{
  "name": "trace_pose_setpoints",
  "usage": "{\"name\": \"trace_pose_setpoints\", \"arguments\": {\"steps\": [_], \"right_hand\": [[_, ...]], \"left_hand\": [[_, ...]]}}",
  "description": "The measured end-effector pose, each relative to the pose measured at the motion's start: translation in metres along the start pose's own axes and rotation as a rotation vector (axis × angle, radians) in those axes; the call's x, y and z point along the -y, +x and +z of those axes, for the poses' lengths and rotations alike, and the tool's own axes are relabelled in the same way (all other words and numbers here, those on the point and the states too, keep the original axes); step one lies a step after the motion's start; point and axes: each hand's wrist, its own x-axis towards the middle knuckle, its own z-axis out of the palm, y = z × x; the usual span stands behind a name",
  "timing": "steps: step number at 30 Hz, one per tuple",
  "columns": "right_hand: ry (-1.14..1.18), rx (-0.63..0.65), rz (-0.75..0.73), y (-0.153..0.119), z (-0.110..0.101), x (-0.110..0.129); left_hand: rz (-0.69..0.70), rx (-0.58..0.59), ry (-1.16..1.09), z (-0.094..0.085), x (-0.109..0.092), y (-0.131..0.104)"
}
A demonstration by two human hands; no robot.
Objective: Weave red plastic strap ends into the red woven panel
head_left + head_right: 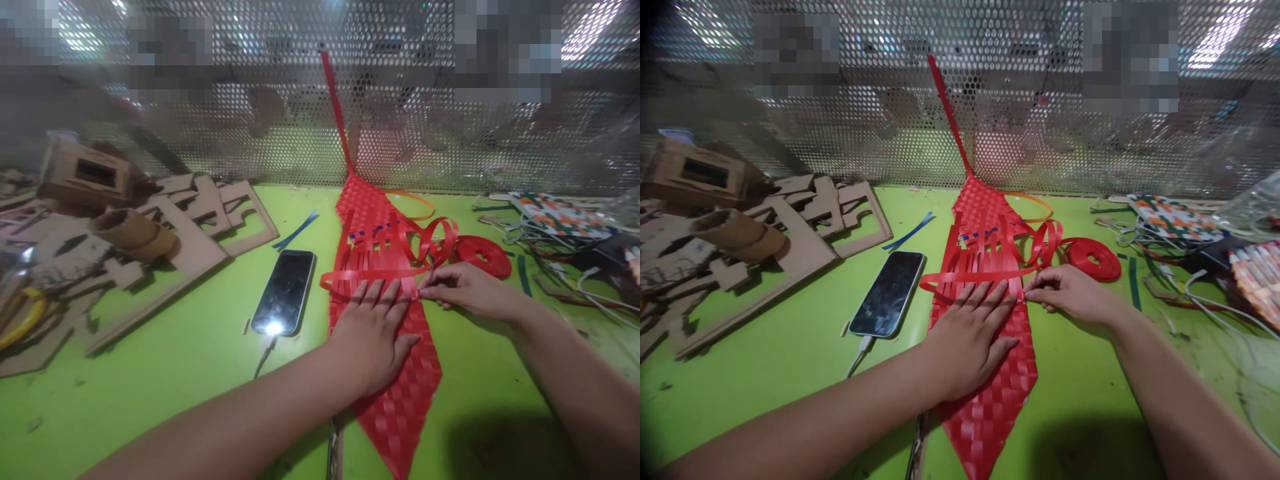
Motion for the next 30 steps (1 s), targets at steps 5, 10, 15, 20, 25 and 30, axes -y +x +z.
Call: {"name": "trace_pose_setpoints", "arguments": {"steps": [5, 10, 15, 20, 25, 30], "right_hand": [[-0.001, 0.001, 0.008, -0.001, 0.002, 0.006], [-0.088, 0.004, 0.021, -0.002, 0.001, 0.009], [-0.117, -0.022, 0.032, -0.002, 0.004, 0.009], [-0.152, -0.035, 0.046, -0.001, 0.004, 0.011], [-0.142, -0.052, 0.063, 0.000, 0.003, 0.011], [-0.154, -0.054, 0.072, 0.000, 0.004, 0.012]], "left_hand": [[-0.003, 0.002, -0.002, -0.001, -0.001, -0.001], [-0.004, 0.015, 0.012, -0.001, -0.001, 0.000], [0.002, -0.003, 0.020, 0.000, -0.001, -0.001], [-0.005, 0.004, 0.018, -0.002, -0.002, -0.001], [-0.012, 0.031, -0.010, -0.004, -0.003, -0.001], [-0.007, 0.020, 0.003, -0.004, -0.003, -0.001]]}}
